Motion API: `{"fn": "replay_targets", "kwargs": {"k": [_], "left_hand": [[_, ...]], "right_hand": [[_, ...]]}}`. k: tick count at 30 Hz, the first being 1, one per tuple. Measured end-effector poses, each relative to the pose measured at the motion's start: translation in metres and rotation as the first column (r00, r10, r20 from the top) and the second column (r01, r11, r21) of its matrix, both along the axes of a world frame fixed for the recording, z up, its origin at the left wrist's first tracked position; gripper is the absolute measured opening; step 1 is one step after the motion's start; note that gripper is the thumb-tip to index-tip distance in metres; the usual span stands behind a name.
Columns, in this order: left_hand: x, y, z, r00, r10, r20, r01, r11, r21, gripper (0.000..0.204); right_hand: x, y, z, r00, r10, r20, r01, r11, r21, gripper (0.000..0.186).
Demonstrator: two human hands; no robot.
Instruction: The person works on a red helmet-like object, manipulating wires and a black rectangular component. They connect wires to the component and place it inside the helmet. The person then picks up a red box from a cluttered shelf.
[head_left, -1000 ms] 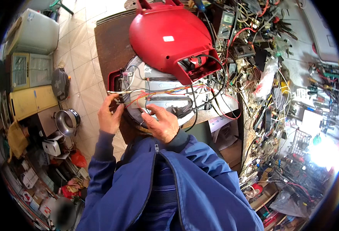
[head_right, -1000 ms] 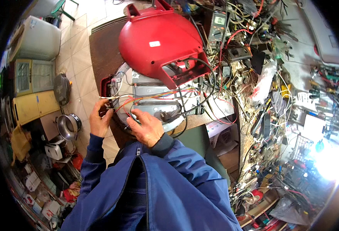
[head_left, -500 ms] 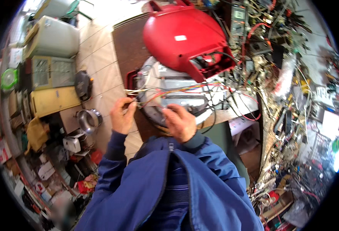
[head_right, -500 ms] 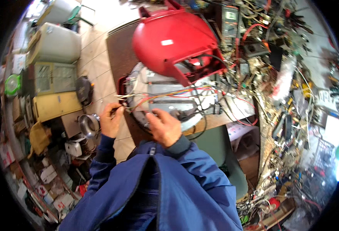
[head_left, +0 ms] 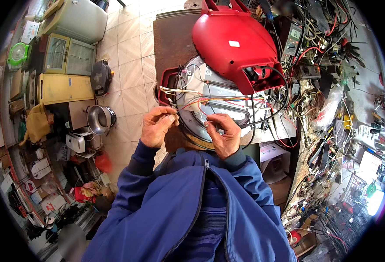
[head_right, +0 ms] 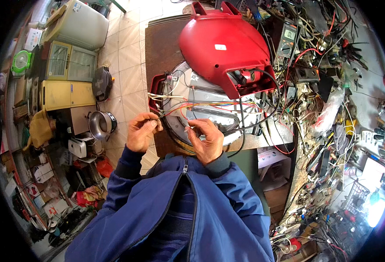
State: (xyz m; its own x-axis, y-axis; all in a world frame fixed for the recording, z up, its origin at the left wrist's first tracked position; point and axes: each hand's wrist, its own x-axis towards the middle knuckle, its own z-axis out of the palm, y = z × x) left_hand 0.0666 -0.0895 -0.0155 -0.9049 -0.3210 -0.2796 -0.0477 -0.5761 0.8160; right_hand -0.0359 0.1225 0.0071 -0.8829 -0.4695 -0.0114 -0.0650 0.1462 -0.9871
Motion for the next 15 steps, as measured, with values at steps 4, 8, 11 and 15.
{"fn": "replay_targets", "kwargs": {"k": [4,8,11,15], "left_hand": [[0.007,0.007,-0.005,0.998,-0.043,-0.054,0.051,0.986,0.156,0.021],[0.010,0.011,-0.006,0.999,-0.005,-0.049,0.015,0.978,0.206,0.022],[0.008,0.004,-0.003,0.998,0.060,-0.013,-0.056,0.976,0.210,0.023],[0.014,-0.002,-0.009,0.998,-0.027,0.054,0.027,1.000,-0.007,0.027]], "right_hand": [[0.001,-0.005,0.003,0.999,0.051,-0.003,-0.051,0.999,-0.004,0.017],[0.006,-0.006,-0.004,0.992,0.121,0.017,-0.121,0.992,0.021,0.017],[0.005,-0.007,-0.006,0.997,0.067,0.049,-0.068,0.998,0.010,0.015],[-0.001,-0.005,-0.006,0.995,0.099,0.020,-0.099,0.995,0.012,0.015]]}}
